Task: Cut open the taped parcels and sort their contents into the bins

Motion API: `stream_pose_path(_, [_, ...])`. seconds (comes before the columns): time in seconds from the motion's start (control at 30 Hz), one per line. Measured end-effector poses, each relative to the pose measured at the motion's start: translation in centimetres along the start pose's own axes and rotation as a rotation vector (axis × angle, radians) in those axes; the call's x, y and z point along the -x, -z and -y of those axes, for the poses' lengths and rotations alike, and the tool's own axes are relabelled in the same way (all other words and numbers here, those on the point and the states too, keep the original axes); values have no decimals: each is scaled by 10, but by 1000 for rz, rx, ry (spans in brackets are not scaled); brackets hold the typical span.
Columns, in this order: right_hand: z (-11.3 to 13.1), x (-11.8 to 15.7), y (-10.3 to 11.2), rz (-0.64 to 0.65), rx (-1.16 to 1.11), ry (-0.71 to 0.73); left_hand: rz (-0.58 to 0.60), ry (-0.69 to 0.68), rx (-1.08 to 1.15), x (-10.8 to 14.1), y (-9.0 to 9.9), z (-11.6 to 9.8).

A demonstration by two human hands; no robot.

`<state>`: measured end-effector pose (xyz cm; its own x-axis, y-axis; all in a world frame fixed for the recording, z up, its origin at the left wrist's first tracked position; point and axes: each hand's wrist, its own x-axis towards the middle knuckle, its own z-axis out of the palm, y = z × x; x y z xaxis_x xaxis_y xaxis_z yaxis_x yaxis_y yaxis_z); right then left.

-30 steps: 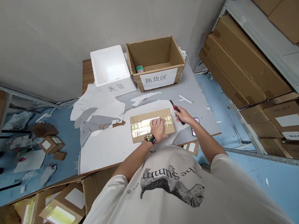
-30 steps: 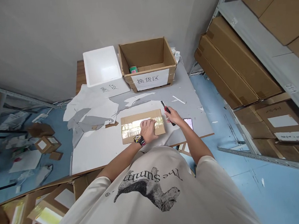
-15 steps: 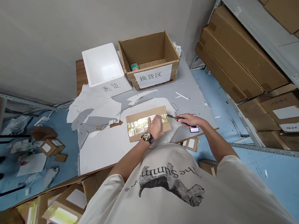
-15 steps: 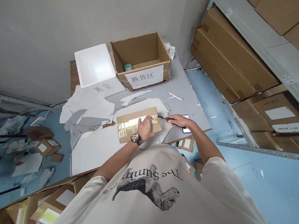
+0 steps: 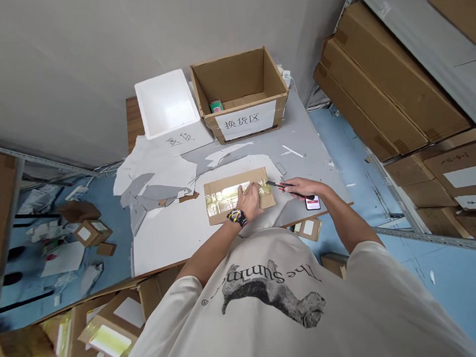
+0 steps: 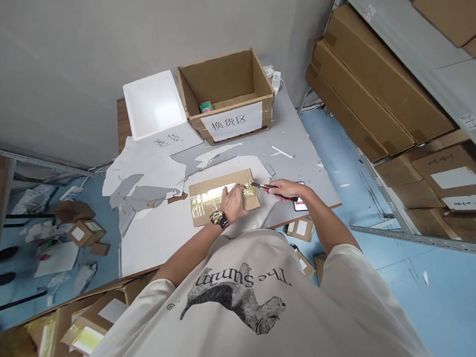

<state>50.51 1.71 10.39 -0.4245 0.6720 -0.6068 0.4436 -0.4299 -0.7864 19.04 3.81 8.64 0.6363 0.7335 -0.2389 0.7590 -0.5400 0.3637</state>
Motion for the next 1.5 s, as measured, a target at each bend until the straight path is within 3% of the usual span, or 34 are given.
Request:
stream_pose_path(0.2, [-5, 11, 4, -13, 3, -49, 36, 6, -18, -2, 0, 0])
stream_pose_path(0.43, [2, 2, -8, -43, 10, -29, 58, 3, -45, -2, 4, 0])
stream_pose_path(0.8, [-1, 9, -4, -66, 45, -5, 80, 15, -51, -4, 6, -2])
stream_pose_path(1.13, [13, -16, -20, -90, 102, -22, 66, 5, -49, -6, 5, -1])
stream_pose_path(1.37, [9, 5, -19, -82, 68, -100, 74, 7, -46, -7, 5, -1])
stream_pose_path(1.5, [12, 3, -27, -169, 148, -102, 69, 5, -44, -7, 5, -1])
